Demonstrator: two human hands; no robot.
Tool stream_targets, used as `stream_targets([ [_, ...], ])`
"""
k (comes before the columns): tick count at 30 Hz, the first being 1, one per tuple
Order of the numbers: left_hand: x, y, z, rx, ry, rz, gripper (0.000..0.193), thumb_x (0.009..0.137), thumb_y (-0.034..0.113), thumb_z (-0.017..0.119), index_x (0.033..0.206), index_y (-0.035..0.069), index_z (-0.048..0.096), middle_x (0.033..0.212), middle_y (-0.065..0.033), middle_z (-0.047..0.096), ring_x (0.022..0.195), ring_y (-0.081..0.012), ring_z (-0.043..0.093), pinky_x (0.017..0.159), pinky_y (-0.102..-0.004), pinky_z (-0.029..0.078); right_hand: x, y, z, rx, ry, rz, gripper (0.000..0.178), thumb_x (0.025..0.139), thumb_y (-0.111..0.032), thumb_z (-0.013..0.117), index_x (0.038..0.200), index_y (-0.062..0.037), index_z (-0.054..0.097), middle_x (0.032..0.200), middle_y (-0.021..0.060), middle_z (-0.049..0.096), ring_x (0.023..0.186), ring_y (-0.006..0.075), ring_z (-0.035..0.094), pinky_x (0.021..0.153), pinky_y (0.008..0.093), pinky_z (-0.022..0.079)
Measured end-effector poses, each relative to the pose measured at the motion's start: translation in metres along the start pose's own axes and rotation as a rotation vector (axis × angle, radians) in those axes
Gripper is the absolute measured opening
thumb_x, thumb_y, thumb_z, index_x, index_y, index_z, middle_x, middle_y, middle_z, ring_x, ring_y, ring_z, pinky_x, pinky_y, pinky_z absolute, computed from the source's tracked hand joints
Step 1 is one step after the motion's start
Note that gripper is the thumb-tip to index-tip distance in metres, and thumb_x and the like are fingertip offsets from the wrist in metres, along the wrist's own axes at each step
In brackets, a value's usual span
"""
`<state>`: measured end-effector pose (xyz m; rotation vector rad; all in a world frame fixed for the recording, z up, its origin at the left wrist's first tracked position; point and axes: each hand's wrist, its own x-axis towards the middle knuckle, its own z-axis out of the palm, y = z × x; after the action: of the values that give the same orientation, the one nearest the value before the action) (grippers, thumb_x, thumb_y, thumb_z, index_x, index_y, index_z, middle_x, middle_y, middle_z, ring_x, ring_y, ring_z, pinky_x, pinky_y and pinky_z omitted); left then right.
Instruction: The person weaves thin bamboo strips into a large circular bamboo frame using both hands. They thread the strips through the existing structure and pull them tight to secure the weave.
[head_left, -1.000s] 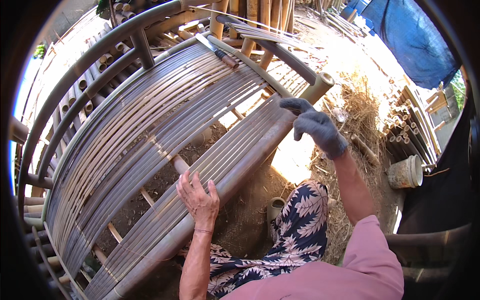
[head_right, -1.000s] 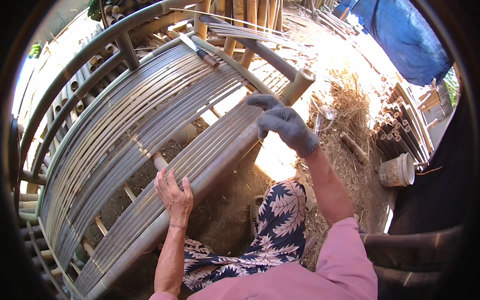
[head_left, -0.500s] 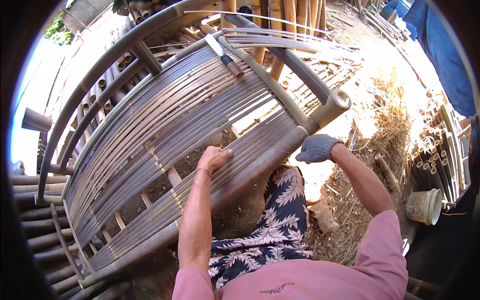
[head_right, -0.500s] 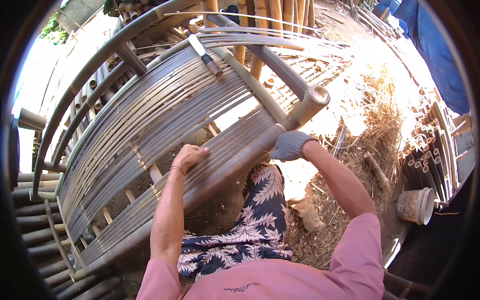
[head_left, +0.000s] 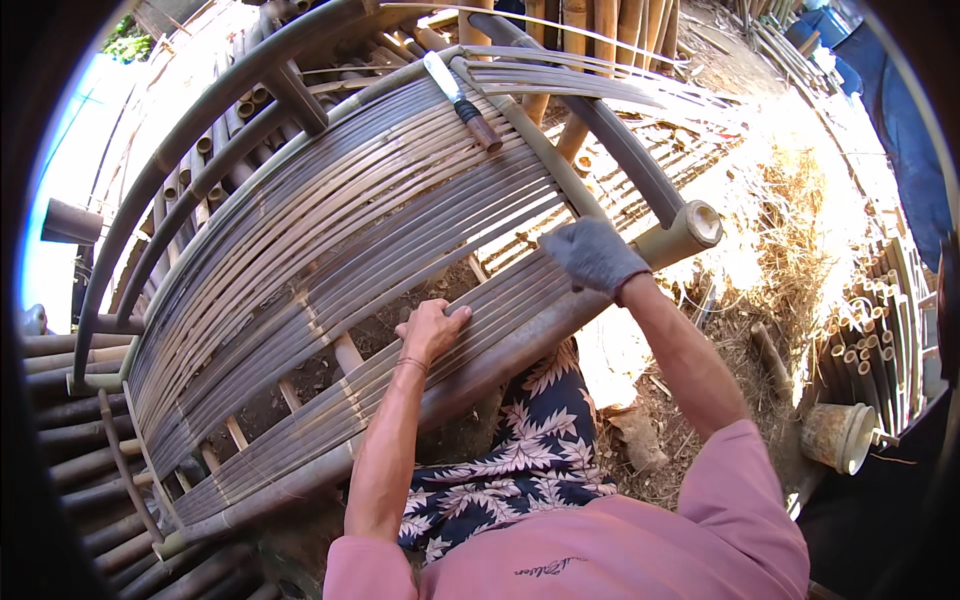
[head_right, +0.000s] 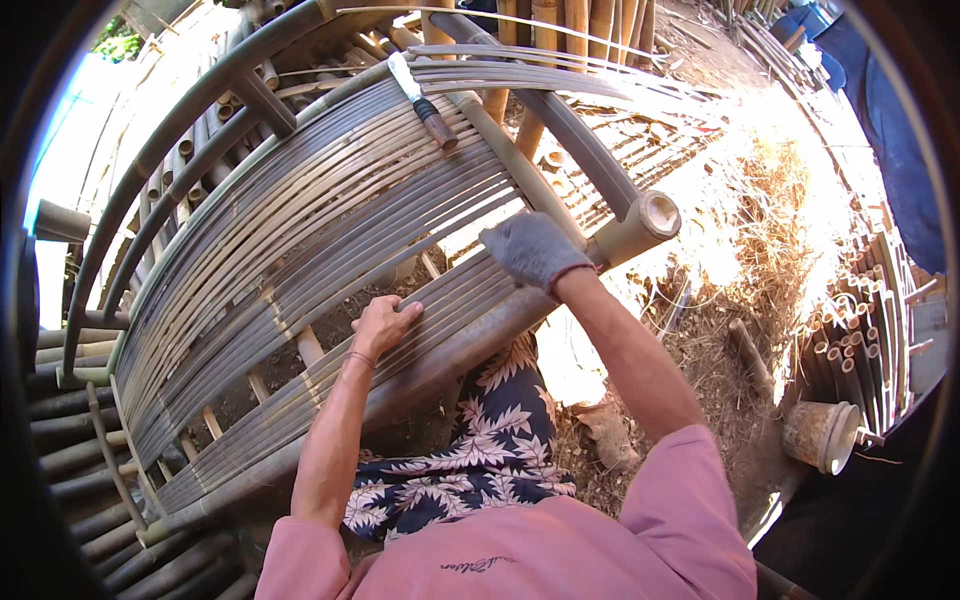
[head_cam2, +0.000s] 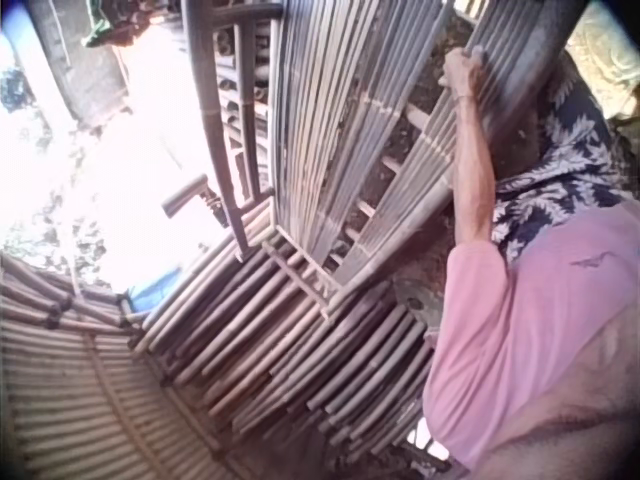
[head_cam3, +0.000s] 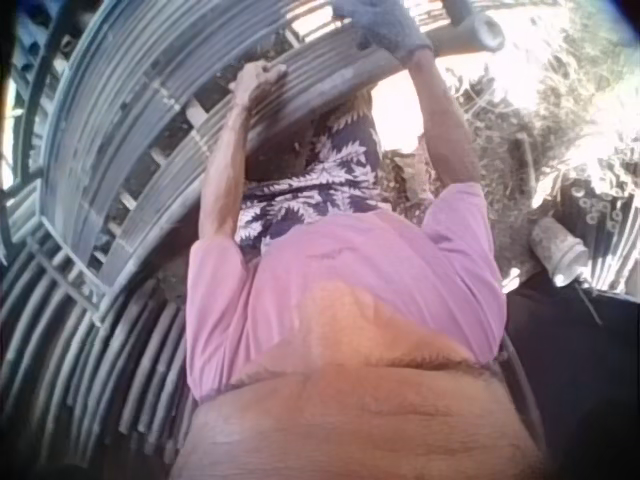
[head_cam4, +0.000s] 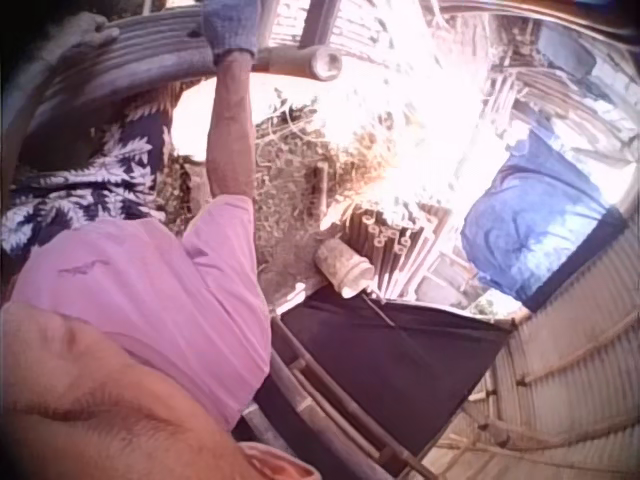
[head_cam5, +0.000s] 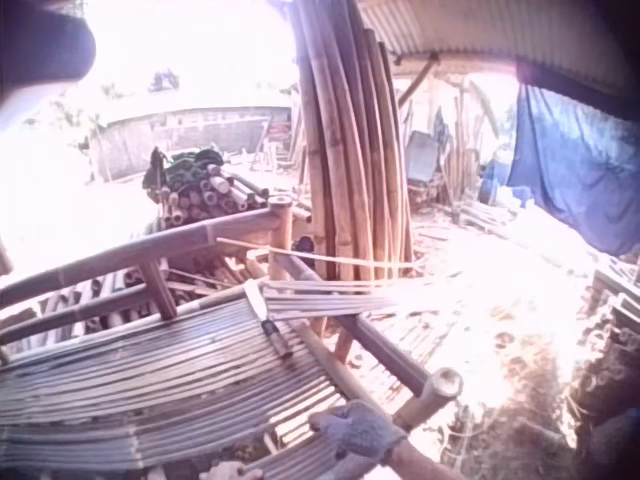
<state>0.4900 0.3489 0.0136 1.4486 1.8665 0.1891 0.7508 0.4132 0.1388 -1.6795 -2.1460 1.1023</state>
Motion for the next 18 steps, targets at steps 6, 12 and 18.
stream_targets([
  [6,0.004,-0.002,0.004,0.009,0.000,0.002,0.053,0.085,0.056,0.066,0.087,0.004,0.070,0.097,-0.0208,0.073,0.100,-0.0375,0.067,0.087,-0.0525,0.040,-0.050,0.011,0.097,-0.474,-0.247,-0.244,0.029,0.093,-0.022,0.047,0.086,-0.0071,0.070,0.084,0.0200,0.071,0.079,0.0400,0.070,0.074,0.0492,0.056],
  [12,0.005,0.000,0.006,0.040,0.015,0.003,0.054,0.086,0.056,0.066,0.087,0.003,0.070,0.099,-0.0227,0.072,0.102,-0.0383,0.067,0.093,-0.0545,0.039,-0.049,-0.016,0.164,-0.302,-0.052,-0.387,0.026,0.093,-0.023,0.047,0.092,-0.0096,0.069,0.084,0.0167,0.070,0.079,0.0386,0.069,0.072,0.0482,0.055],
  [18,-0.007,0.013,-0.015,0.043,-0.091,-0.050,0.054,0.088,0.054,0.064,0.104,0.003,0.072,0.108,-0.0221,0.072,0.107,-0.0386,0.066,0.097,-0.0488,0.037,-0.073,0.066,0.105,-0.049,-0.151,-0.080,0.043,0.100,-0.034,0.041,0.085,-0.0036,0.069,0.089,0.0221,0.070,0.085,0.0436,0.066,0.080,0.0502,0.052],
])
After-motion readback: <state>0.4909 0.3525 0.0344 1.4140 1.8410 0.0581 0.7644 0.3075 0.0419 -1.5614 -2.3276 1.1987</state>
